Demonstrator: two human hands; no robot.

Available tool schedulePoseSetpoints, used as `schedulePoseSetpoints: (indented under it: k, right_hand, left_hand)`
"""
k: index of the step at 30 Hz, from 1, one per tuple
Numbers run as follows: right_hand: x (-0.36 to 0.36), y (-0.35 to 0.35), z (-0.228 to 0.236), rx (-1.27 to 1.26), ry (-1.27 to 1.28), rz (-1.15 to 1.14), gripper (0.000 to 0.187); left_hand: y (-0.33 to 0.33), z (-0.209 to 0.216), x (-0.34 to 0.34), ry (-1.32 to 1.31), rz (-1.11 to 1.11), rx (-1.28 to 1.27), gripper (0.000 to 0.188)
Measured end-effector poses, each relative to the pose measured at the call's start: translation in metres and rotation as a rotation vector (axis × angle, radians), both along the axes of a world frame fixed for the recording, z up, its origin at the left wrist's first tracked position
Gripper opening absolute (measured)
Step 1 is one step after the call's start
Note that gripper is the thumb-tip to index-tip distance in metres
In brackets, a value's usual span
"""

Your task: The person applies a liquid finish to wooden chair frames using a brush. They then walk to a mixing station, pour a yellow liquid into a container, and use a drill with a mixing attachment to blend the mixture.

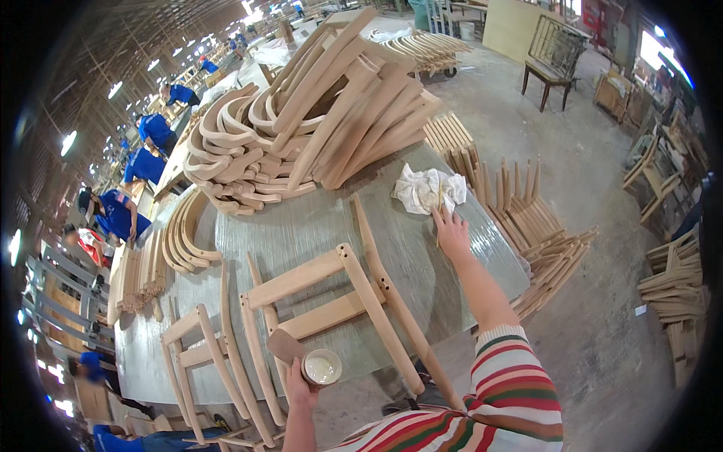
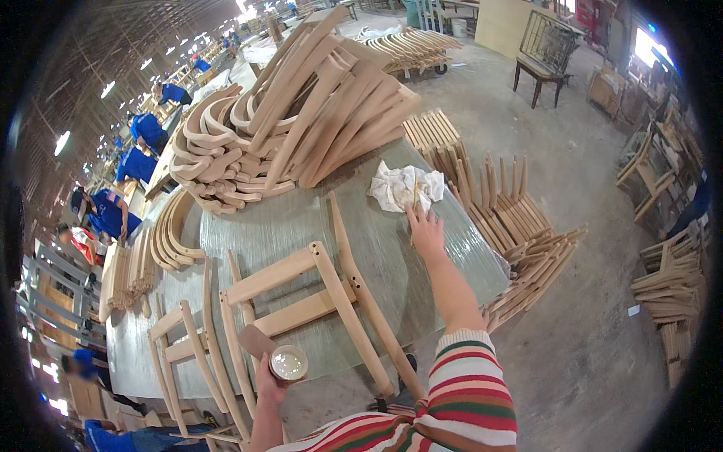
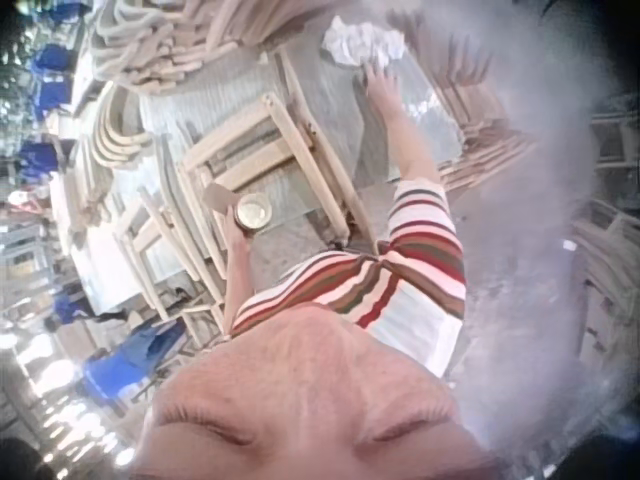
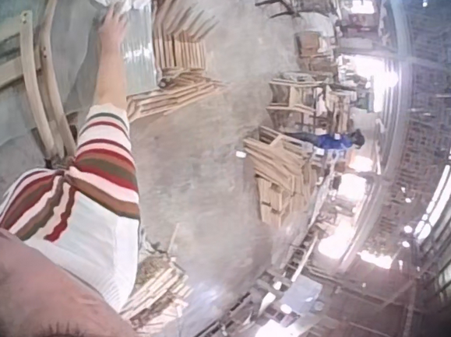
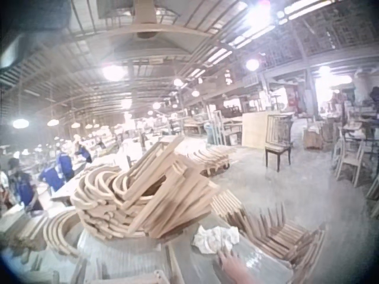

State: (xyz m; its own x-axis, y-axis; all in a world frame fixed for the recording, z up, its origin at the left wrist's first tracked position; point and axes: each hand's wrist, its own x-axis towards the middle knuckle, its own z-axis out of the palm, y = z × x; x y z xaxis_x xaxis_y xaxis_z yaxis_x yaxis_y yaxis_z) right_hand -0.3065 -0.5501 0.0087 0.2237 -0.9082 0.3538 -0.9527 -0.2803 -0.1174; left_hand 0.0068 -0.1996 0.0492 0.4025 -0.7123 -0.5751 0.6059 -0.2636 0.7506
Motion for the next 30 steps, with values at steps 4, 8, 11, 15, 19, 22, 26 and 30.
schedulePoseSetpoints:
  k: [4,8,11,15,19,22,26,30]
  right_hand:
    - [-0.011,0.023,0.006,-0.037,-0.197,-0.024,0.065]
    - [-0.047,0.111,-0.011,-0.099,-0.353,-0.010,0.068]
    - [-0.078,0.197,-0.011,-0.100,-0.458,-0.019,0.066]
    - [-0.161,0.301,-0.021,-0.059,-0.421,-0.137,0.062]
    - [-0.219,0.389,-0.032,0.120,-0.410,-0.252,0.059]
    - [-0.266,0.433,-0.042,0.401,-0.499,-0.293,0.054]
    - [-0.374,0.509,-0.117,0.962,-0.390,-0.350,0.050]
    - [-0.487,0.590,-0.171,1.141,-0.270,-0.415,0.055]
  left_hand:
    - [0.021,0.003,-0.017,-0.013,0.021,-0.040,0.036]
    - [0.036,0.020,-0.049,0.083,-0.103,-0.091,0.042]
    - [0.059,0.023,-0.068,0.242,-0.220,-0.169,0.050]
    - [0.073,0.024,-0.138,0.639,-0.369,-0.361,0.050]
    - [0.088,-0.006,-0.208,0.814,-0.609,-0.285,0.048]
    - [0.103,-0.014,-0.277,0.661,-0.753,-0.162,0.050]
    - [0.115,-0.005,-0.362,0.638,-1.017,-0.054,0.058]
    - [0.115,-0.019,-0.419,0.581,-0.983,0.039,0.058]
